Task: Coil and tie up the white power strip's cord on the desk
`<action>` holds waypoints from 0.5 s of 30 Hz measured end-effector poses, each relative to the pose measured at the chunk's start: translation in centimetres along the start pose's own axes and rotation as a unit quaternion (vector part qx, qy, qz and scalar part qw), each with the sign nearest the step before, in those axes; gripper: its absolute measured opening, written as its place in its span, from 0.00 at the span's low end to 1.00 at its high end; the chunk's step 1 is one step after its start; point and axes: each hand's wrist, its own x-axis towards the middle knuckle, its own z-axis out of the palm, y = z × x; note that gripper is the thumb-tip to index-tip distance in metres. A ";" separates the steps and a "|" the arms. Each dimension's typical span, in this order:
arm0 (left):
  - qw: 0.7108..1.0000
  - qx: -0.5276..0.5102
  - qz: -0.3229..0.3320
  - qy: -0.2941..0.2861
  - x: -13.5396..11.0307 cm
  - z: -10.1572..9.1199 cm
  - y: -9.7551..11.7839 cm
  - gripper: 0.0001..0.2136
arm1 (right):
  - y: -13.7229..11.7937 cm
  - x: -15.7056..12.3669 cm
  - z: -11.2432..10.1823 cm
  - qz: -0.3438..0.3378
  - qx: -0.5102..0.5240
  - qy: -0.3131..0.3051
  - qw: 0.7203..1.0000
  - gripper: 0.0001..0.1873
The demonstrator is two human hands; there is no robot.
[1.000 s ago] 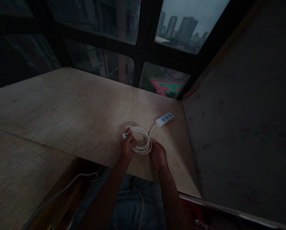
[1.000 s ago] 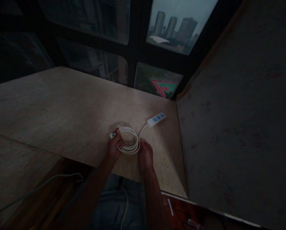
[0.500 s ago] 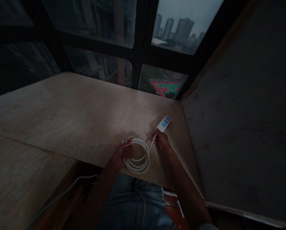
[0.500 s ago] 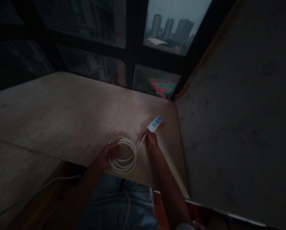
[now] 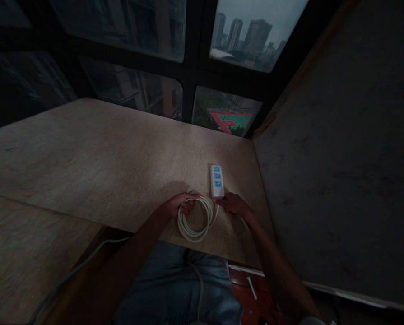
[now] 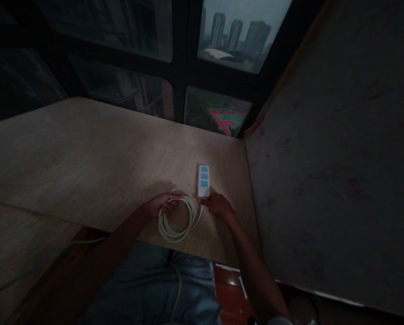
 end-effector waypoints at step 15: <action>0.849 0.476 0.152 0.172 2.7 3.4 1.3 0.12 | -2.4 -3.5 1.4 -0.146 -0.002 0.189 0.971 0.25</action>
